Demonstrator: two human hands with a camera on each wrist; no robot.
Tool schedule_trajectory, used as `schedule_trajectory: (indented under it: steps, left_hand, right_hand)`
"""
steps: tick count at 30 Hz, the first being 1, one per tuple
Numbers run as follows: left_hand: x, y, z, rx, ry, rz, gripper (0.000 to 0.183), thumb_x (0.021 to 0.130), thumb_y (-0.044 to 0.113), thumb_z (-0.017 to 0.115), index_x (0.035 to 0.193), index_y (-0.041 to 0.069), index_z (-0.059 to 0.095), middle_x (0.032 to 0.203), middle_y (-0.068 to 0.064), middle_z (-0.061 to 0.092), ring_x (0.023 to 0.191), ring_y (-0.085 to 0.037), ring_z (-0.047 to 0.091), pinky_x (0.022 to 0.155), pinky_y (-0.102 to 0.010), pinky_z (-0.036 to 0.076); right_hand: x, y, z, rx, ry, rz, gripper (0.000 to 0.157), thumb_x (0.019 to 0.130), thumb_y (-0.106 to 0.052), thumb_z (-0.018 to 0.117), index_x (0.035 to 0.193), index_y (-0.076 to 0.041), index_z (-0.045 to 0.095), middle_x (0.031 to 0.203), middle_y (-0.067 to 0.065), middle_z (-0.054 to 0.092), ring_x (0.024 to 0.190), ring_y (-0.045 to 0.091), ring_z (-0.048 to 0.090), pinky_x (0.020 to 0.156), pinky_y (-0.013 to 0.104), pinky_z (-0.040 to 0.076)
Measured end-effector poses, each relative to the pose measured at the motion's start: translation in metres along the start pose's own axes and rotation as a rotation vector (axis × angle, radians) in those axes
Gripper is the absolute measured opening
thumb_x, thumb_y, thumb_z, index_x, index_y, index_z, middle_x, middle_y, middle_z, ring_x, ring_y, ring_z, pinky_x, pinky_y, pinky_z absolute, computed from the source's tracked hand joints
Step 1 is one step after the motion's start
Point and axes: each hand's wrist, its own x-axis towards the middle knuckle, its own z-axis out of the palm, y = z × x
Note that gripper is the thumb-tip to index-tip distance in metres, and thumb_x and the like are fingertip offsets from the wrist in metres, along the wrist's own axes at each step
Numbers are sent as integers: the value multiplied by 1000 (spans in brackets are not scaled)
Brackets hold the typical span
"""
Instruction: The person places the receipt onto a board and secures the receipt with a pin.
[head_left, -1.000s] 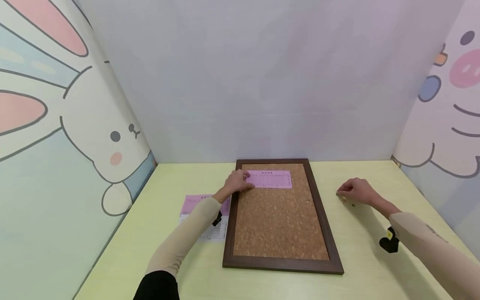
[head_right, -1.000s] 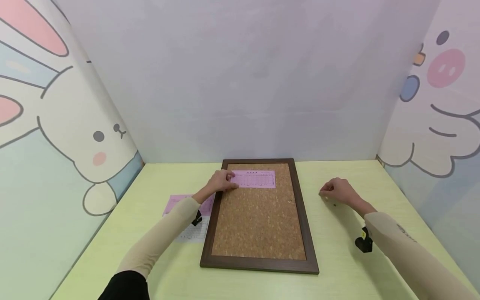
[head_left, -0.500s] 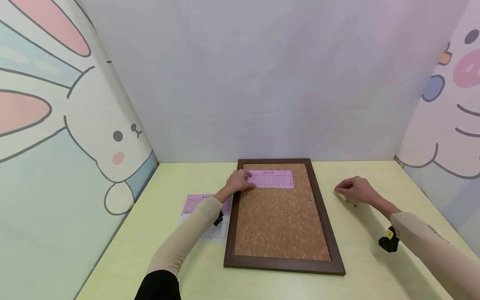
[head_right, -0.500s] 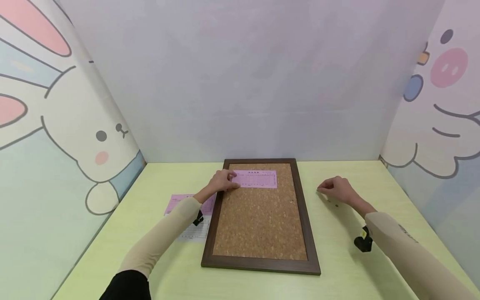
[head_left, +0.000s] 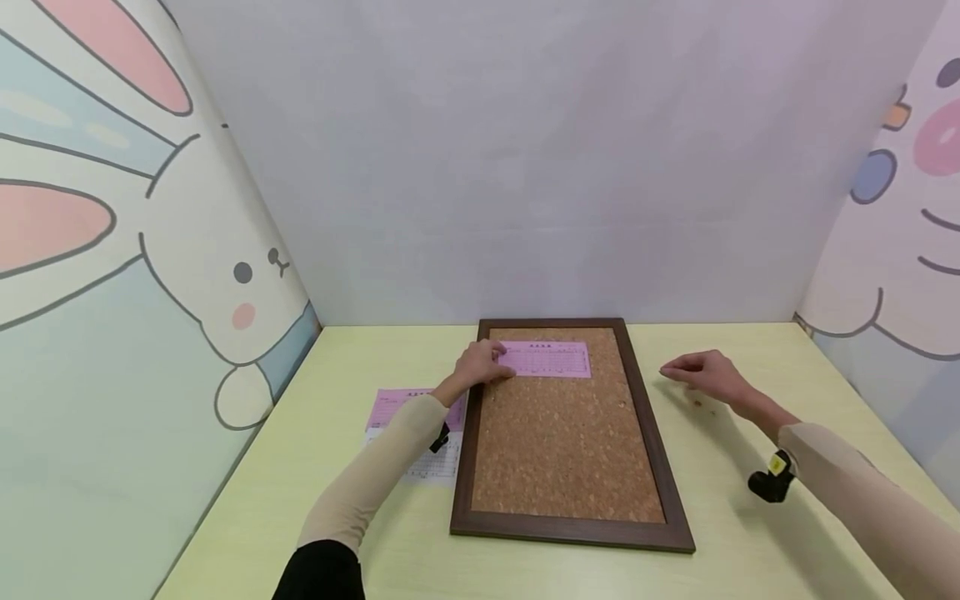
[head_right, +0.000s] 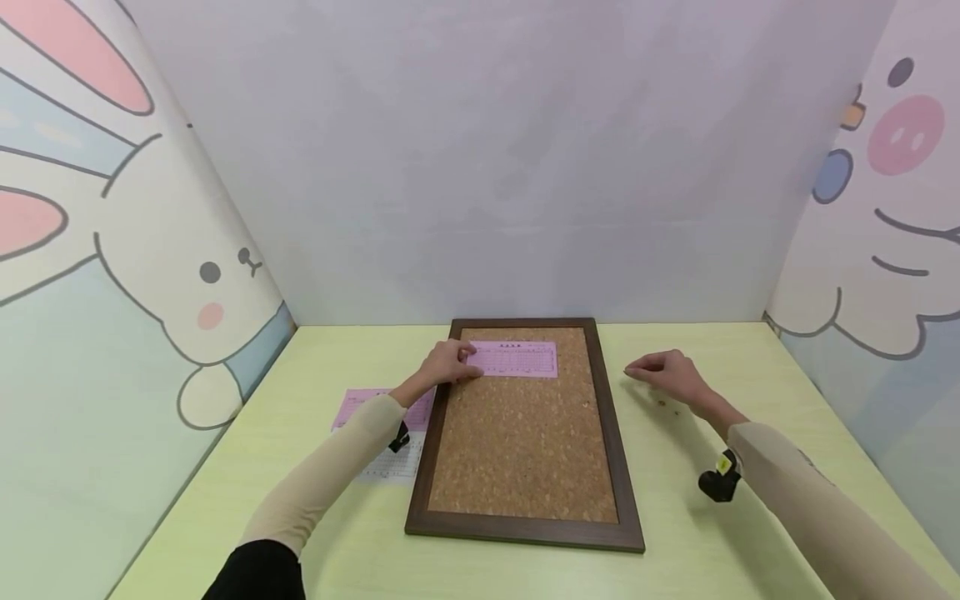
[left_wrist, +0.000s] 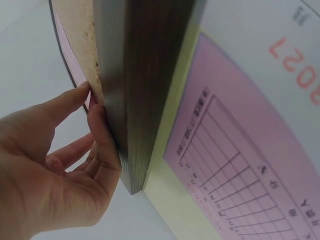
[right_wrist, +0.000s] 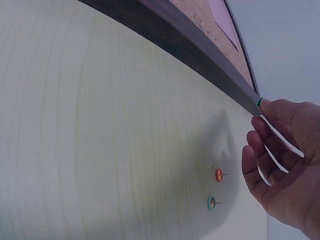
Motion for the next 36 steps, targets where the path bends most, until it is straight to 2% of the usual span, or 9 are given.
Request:
schedule_trajectory:
  steps: [6,18,24,30,36]
  left_hand:
    - [-1,1,0,-9,0,-8,51,89,29,80,132,4,67,119,-15,71,65,-10,56,54,-21,40]
    - [-1,1,0,-4,12,-3,51,89,29,81,131,4,67,115,-14,70,69,-11,53,54,-21,38]
    - [-2,1,1,-15,5,-2,52,89,27,81,132,3,66,113,-15,71,65,-11,53,53,-22,38]
    - [-2,1,2,2,9,-10,52,89,28,81,132,4,67,116,-15,71,68,-12,53,53,-22,38]
    - [-1,1,2,17,9,-11,52,89,30,80,133,5,67,118,-14,71,69,-12,54,55,-22,38]
  right_hand:
    - [1,-10,4,72,-2,4,48,103,-35,62,127,6,67,122,25,70,98,12,69,78,29,59]
    - [9,-34,21,174,-23,22,52,101,-38,64,129,6,65,123,23,70,103,14,67,85,33,60]
    - [17,-40,32,263,-60,21,54,103,-37,61,134,8,60,130,25,67,106,12,67,93,38,58]
    - [24,-48,40,342,-76,41,53,105,-34,59,135,10,57,128,22,68,102,10,67,88,28,58]
    - [29,-61,53,344,-80,25,50,103,-32,62,130,10,61,124,20,71,100,10,68,86,28,58]
